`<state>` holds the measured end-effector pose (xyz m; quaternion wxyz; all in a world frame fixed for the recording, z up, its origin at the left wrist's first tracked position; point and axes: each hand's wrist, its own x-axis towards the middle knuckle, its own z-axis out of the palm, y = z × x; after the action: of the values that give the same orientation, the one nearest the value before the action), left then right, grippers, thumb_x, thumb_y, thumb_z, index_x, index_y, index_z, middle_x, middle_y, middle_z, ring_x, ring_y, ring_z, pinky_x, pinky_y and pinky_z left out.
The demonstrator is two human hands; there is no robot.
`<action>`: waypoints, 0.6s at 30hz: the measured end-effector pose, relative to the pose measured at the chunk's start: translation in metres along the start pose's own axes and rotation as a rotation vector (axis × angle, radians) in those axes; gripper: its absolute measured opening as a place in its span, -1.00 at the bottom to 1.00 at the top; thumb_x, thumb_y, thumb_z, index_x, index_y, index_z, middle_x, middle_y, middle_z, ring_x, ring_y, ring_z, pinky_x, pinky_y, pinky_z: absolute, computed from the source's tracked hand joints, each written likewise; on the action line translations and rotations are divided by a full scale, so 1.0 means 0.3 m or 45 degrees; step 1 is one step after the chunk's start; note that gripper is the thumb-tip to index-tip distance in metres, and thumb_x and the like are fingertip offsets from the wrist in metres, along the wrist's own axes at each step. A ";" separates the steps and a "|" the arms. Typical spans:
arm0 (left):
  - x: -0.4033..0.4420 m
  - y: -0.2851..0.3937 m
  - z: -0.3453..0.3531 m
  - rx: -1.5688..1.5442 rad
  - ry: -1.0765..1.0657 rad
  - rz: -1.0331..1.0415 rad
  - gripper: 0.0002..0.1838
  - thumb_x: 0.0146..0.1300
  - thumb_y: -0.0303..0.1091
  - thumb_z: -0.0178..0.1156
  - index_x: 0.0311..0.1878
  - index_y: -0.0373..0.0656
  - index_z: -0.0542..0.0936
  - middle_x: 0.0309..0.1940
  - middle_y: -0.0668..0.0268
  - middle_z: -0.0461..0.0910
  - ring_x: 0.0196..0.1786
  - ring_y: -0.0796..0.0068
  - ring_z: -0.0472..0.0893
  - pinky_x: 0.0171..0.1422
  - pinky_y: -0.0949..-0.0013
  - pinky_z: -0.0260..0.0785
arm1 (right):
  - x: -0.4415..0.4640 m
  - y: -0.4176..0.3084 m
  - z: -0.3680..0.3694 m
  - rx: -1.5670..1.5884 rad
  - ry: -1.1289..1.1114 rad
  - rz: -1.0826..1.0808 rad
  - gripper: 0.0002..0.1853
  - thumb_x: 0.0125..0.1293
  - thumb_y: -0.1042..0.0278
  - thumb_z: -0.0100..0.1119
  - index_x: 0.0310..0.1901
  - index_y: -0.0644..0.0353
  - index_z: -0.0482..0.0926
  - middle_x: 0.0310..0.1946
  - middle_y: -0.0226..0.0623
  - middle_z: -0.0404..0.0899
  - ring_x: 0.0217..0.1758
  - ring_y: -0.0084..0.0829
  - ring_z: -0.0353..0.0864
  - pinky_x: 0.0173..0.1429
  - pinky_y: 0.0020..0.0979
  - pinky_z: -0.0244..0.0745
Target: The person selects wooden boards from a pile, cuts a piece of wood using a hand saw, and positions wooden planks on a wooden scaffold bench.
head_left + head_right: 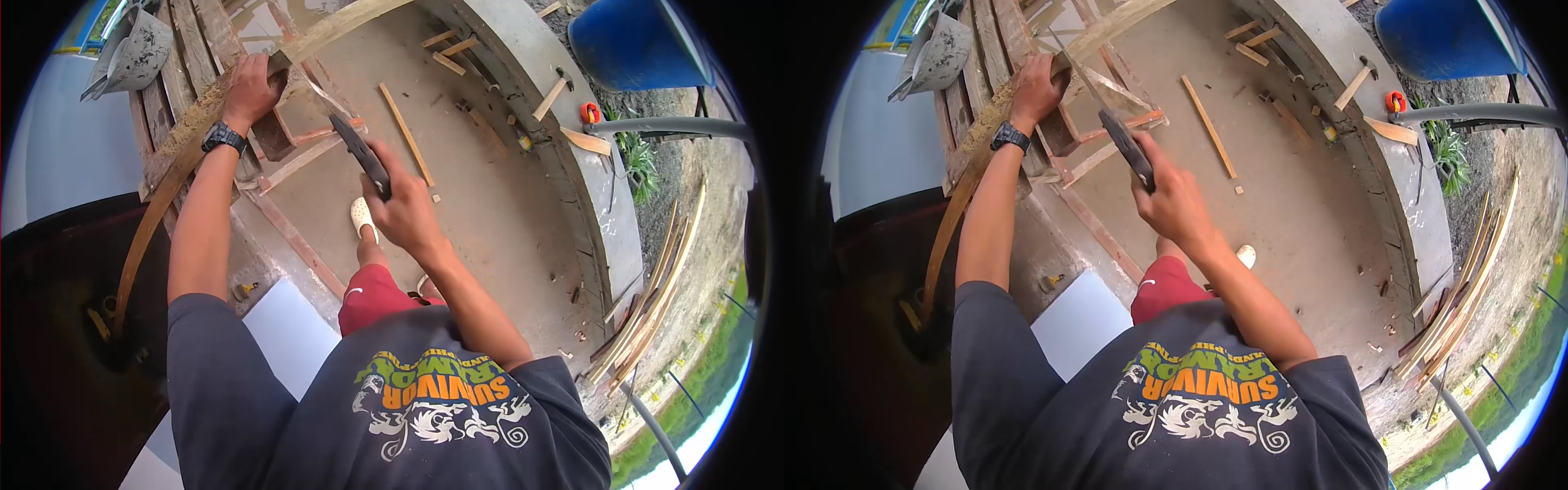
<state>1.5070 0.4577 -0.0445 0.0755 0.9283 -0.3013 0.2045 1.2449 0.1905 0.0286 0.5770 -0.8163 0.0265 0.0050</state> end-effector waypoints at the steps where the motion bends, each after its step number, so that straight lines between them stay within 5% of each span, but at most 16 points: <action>1: -0.004 0.002 -0.005 -0.020 -0.014 -0.005 -0.55 0.36 -0.07 0.31 0.06 -0.28 0.56 0.00 0.00 0.62 0.12 -0.09 0.56 0.30 -0.03 0.43 | -0.164 -0.001 -0.073 0.042 -0.009 0.089 -0.37 0.33 0.50 0.25 0.46 0.04 0.43 -0.32 0.06 0.70 -0.24 0.15 0.76 -0.07 -0.08 0.63; 5: -0.006 0.019 -0.014 -0.035 0.038 -0.026 -0.57 0.36 -0.09 0.30 0.03 -0.28 0.55 -0.03 0.01 0.62 0.12 -0.07 0.56 0.29 -0.03 0.43 | -0.348 -0.077 -0.193 0.037 -0.081 0.251 -0.38 0.33 0.56 0.25 0.44 0.09 0.47 -0.13 0.02 0.77 -0.14 0.06 0.83 -0.02 -0.13 0.68; 7: 0.024 0.002 -0.023 -0.025 0.019 -0.034 -0.60 0.35 -0.11 0.31 0.00 -0.27 0.56 -0.05 0.01 0.61 0.11 -0.07 0.56 0.28 -0.02 0.44 | -0.082 -0.027 -0.043 -0.038 0.059 -0.038 -0.47 0.40 0.54 0.22 0.41 0.27 0.49 -0.25 -0.05 0.76 -0.34 -0.37 0.73 -0.13 -0.38 0.60; 9: 0.000 0.034 -0.027 0.000 -0.054 -0.080 -0.66 0.33 -0.15 0.33 -0.07 -0.24 0.55 -0.10 0.01 0.60 0.08 -0.05 0.56 0.24 0.01 0.46 | 0.362 0.023 0.174 -0.015 0.057 -0.140 -0.51 0.36 0.40 0.19 0.34 0.16 0.54 -0.42 0.22 0.60 -0.36 0.13 0.70 -0.22 -0.07 0.51; 10: 0.007 0.016 -0.039 0.025 -0.044 -0.069 -0.66 0.33 -0.15 0.33 -0.07 -0.24 0.55 -0.10 0.01 0.60 0.08 -0.05 0.56 0.24 0.01 0.46 | 0.507 -0.014 0.252 -0.093 0.071 -0.176 -0.55 0.27 0.43 0.16 0.22 0.18 0.52 -0.34 0.23 0.69 -0.25 0.34 0.66 -0.11 0.21 0.52; 15: 0.025 0.029 -0.033 -0.062 -0.098 -0.088 -0.61 0.32 -0.12 0.34 -0.02 -0.24 0.55 -0.06 0.00 0.61 0.11 -0.05 0.56 0.25 0.01 0.46 | 0.235 -0.034 0.092 -0.023 -0.007 -0.040 -0.47 0.32 0.40 0.18 0.35 0.05 0.43 -0.39 0.18 0.67 -0.28 0.32 0.66 -0.14 0.16 0.53; 18: 0.009 0.032 -0.029 -0.099 -0.101 -0.125 -0.57 0.31 -0.17 0.35 0.07 -0.28 0.52 0.02 -0.07 0.59 0.16 -0.16 0.54 0.31 -0.04 0.41 | -0.233 -0.017 -0.125 0.014 -0.059 0.237 -0.39 0.37 0.53 0.23 0.45 0.04 0.43 -0.17 0.08 0.74 -0.13 0.12 0.79 -0.05 -0.17 0.66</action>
<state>1.5004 0.4508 -0.0354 0.1096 0.9456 -0.2661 0.1519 1.1744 0.1596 0.0488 0.5791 -0.8067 0.0889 0.0775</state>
